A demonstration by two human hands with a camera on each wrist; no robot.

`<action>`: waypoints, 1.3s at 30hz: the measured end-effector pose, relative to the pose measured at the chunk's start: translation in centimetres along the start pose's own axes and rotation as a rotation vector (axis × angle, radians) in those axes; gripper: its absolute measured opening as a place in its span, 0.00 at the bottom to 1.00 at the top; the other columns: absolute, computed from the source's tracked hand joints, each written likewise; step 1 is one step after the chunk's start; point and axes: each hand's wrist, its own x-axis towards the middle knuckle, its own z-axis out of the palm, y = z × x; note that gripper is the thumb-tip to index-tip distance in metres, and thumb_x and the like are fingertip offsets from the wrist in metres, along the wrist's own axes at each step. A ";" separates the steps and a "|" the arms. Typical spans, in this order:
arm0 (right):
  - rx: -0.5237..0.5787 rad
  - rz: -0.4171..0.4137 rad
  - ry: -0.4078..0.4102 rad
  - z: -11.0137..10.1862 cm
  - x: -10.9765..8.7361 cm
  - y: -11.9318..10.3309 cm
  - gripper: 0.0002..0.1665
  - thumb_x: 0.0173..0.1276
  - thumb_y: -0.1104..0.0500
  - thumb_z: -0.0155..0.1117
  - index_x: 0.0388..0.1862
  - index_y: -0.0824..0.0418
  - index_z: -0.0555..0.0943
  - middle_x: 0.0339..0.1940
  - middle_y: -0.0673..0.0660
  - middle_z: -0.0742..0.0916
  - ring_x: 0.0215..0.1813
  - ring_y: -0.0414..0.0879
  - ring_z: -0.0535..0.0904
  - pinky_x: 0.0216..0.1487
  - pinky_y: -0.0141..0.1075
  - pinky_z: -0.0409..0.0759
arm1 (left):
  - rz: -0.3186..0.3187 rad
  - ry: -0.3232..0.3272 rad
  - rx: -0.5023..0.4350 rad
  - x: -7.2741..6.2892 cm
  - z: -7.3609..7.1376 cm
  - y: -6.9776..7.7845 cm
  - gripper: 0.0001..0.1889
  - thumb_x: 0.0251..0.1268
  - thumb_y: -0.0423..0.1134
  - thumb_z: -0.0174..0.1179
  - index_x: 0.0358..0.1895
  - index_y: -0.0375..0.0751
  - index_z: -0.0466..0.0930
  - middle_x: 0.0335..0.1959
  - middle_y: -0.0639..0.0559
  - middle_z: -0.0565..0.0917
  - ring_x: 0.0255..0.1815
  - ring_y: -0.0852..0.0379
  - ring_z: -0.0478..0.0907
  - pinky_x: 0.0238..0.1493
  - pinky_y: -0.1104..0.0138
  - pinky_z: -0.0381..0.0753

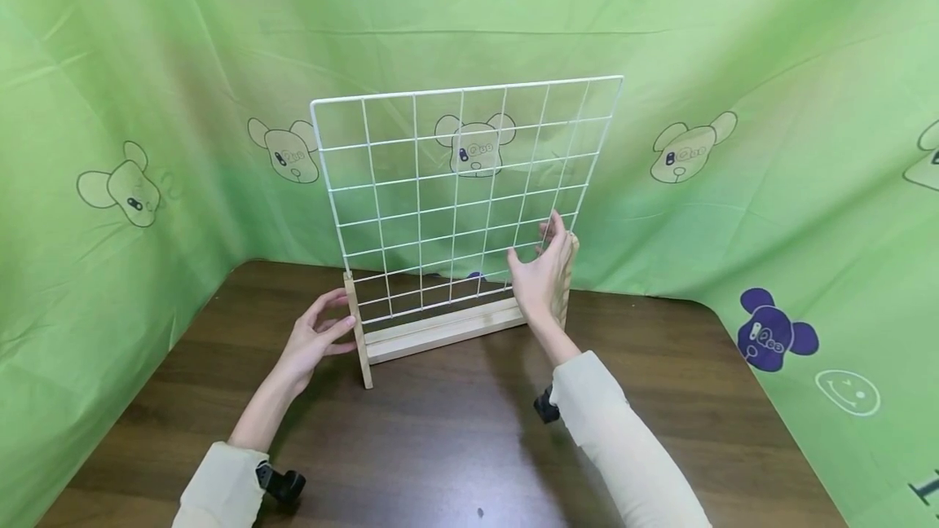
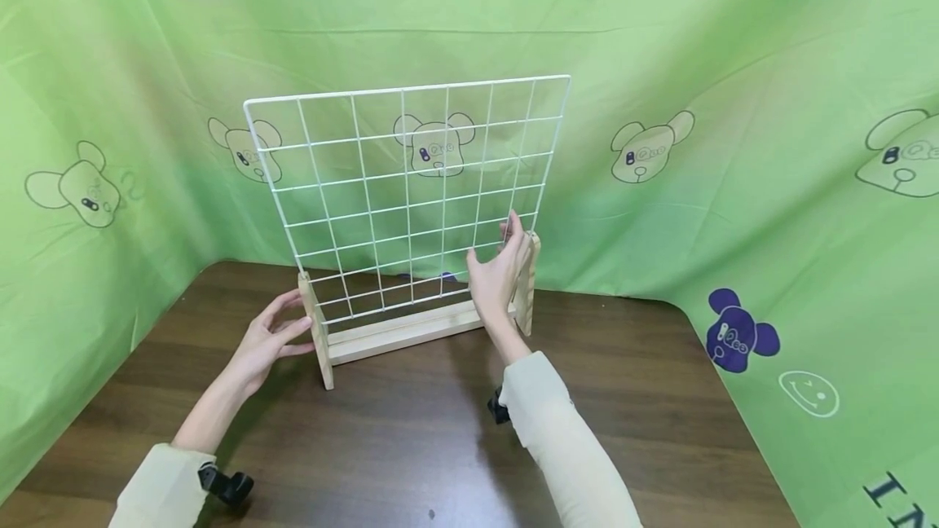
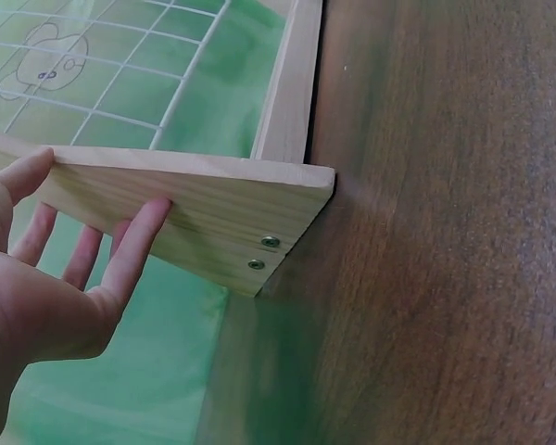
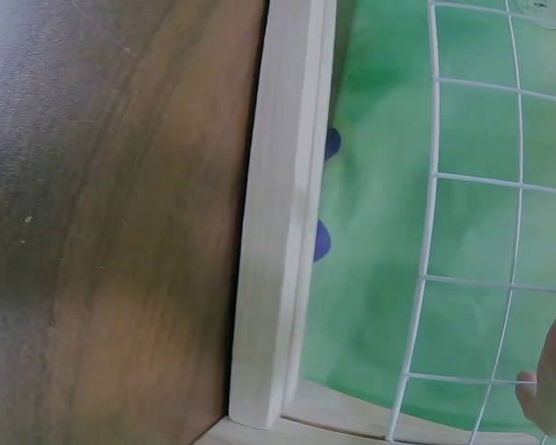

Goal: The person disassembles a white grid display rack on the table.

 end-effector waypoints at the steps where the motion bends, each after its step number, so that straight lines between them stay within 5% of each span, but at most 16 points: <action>1: -0.009 0.000 0.001 -0.1 0.1 -0.1 0.53 0.50 0.69 0.73 0.73 0.60 0.57 0.58 0.57 0.73 0.60 0.49 0.66 0.58 0.40 0.77 | -0.002 0.001 -0.001 0.0 0.0 0.0 0.30 0.66 0.34 0.62 0.69 0.42 0.63 0.64 0.45 0.65 0.48 0.57 0.78 0.46 0.52 0.83; 30: 0.026 0.010 0.001 -0.7 1.5 -2.2 0.54 0.51 0.68 0.74 0.74 0.56 0.57 0.58 0.56 0.73 0.59 0.48 0.67 0.61 0.35 0.74 | -0.001 -0.003 0.006 0.0 0.2 -0.1 0.30 0.67 0.32 0.61 0.70 0.38 0.61 0.65 0.43 0.64 0.48 0.57 0.77 0.48 0.50 0.82; 39: 0.040 0.015 -0.001 -0.9 1.7 -2.6 0.53 0.52 0.67 0.75 0.74 0.54 0.58 0.58 0.54 0.74 0.59 0.47 0.70 0.66 0.32 0.64 | -0.006 0.002 0.007 -0.1 0.3 0.0 0.31 0.67 0.33 0.61 0.70 0.38 0.60 0.65 0.43 0.64 0.49 0.57 0.77 0.49 0.51 0.82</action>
